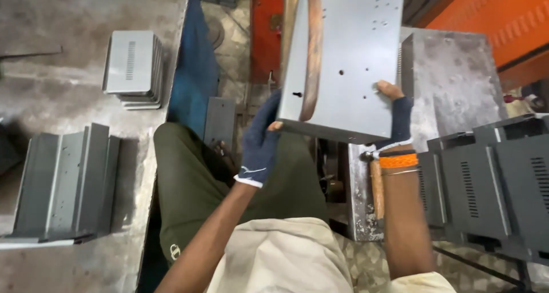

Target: The person fits sheet-metal panels together to form a vented enclosure box, hammering tabs and rivets to secure the sides, then stacks the finished box with others and picks up the next panel to repeat the assembly.

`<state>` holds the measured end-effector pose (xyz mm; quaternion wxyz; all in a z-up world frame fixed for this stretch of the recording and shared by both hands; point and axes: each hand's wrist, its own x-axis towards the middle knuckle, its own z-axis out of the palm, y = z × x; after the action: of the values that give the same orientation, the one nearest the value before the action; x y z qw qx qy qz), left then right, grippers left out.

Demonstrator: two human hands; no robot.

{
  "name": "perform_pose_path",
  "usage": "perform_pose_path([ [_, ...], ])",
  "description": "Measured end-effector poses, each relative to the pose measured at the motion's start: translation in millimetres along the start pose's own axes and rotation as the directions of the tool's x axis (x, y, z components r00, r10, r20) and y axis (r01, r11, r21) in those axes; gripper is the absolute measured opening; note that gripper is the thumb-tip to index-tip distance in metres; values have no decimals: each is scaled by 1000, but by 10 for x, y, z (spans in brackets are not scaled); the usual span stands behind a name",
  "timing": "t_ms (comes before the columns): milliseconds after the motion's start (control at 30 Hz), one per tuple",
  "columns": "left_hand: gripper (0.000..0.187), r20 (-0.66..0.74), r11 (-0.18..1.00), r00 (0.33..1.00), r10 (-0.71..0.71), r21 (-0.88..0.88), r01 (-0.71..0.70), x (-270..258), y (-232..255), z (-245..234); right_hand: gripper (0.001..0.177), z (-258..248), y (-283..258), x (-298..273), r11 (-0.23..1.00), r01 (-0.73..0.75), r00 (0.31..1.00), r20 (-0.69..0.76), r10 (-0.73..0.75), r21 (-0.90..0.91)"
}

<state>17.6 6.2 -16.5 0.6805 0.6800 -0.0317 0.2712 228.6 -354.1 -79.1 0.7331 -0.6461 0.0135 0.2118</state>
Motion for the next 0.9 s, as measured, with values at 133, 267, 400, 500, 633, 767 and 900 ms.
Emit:
perform_pose_path([
  [133,44,23,998,998,-53,35,53,-46,-55,-68,45,897,-161,-445,972,96,943,-333,-19,214],
  [267,42,24,988,989,-149,-42,149,84,53,-149,35,1227,-362,-588,977,138,945,-318,-80,164],
  [400,42,59,983,981,-184,-3,185,44,50,-272,30,1307,-226,-545,951,149,938,-343,-49,271],
  [500,42,66,975,978,-197,-87,202,39,-7,-250,28,1216,-305,-454,961,143,935,-350,-53,236],
  [633,41,29,995,995,-100,-20,101,49,-288,-510,39,1237,172,-218,978,207,950,-234,-209,-35],
  [767,41,45,996,996,-73,54,70,39,-236,-656,31,1533,120,-235,962,156,964,-247,-100,222],
  [900,43,-41,993,996,-85,82,88,142,-326,-739,42,1549,-70,-177,997,67,994,-86,-65,22],
])
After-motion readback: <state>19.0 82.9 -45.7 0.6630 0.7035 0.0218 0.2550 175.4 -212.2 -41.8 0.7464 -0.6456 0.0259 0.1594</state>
